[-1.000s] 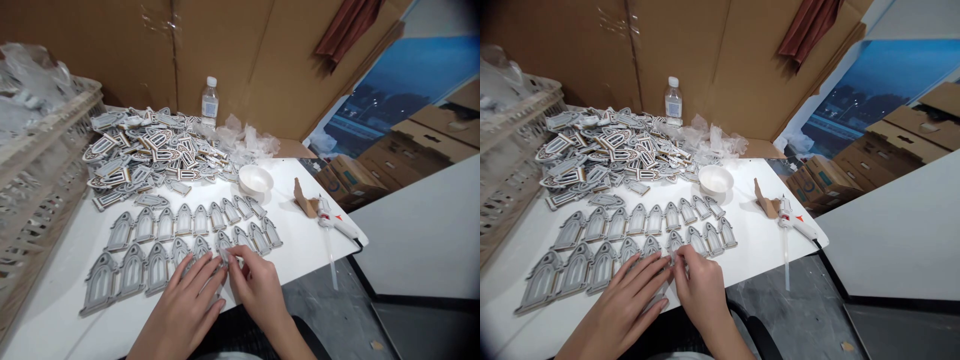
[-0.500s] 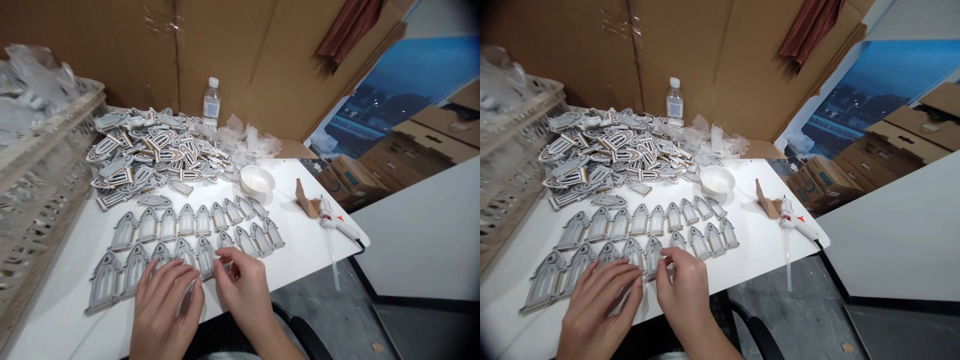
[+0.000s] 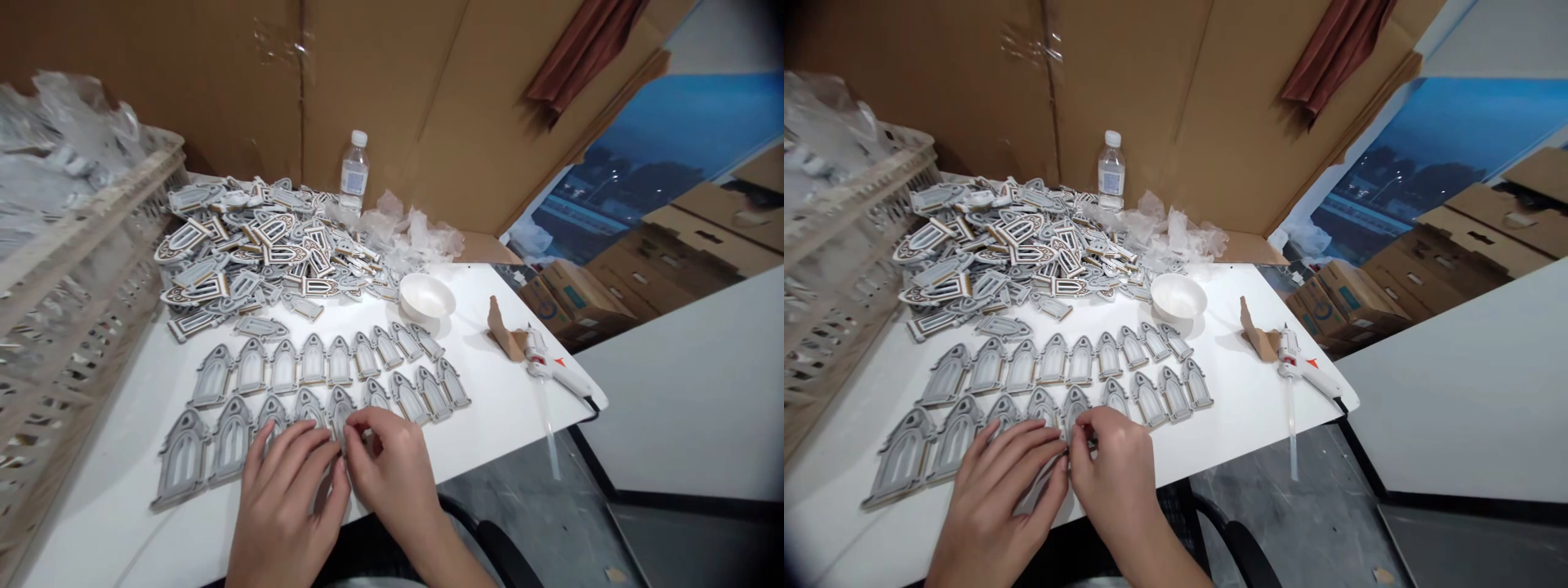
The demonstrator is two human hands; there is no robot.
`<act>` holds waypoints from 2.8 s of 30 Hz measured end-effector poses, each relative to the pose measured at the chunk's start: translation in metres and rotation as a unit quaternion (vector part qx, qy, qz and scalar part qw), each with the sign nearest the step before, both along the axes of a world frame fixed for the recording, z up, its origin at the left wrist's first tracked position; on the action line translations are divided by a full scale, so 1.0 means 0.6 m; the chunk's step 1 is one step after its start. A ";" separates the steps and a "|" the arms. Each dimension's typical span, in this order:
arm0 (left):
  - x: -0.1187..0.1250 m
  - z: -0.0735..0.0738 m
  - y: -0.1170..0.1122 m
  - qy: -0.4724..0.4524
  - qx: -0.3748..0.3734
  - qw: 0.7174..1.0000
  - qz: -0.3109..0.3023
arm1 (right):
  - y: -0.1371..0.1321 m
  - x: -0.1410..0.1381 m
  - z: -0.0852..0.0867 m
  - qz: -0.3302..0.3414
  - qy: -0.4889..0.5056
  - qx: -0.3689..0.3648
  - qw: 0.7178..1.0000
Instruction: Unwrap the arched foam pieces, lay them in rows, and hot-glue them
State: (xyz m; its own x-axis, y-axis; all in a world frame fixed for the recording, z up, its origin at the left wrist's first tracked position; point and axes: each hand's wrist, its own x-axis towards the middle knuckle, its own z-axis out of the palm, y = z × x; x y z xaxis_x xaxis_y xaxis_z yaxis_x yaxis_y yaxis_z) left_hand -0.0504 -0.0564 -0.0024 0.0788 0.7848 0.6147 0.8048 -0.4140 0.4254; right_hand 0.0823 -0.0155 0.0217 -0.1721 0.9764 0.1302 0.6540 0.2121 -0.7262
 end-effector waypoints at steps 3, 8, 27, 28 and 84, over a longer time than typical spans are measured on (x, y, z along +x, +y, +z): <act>0.003 0.001 0.001 -0.022 -0.007 1.000 0.004 | 0.002 0.001 0.003 0.019 -0.007 -0.009 1.000; 0.004 -0.002 -0.001 -0.026 -0.014 1.000 0.008 | 0.008 0.005 0.011 0.051 -0.021 -0.010 0.998; 0.002 -0.006 0.003 0.115 -0.034 0.993 0.010 | 0.050 0.065 0.055 0.027 -0.037 0.067 0.997; 0.002 -0.007 0.004 0.119 -0.035 0.992 0.010 | 0.065 0.076 0.065 0.003 -0.055 0.083 0.995; 0.010 -0.018 0.005 0.180 -0.052 0.982 -0.019 | 0.370 0.139 0.064 -0.098 -0.276 -0.083 0.953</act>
State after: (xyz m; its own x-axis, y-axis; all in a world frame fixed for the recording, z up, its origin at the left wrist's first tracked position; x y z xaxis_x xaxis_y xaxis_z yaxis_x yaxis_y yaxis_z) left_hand -0.0444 -0.0536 -0.0129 0.3069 0.8345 0.4576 0.8957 -0.4158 0.1575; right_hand 0.1658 0.2065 0.0598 0.0181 0.9961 -0.0861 0.9609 -0.0412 -0.2739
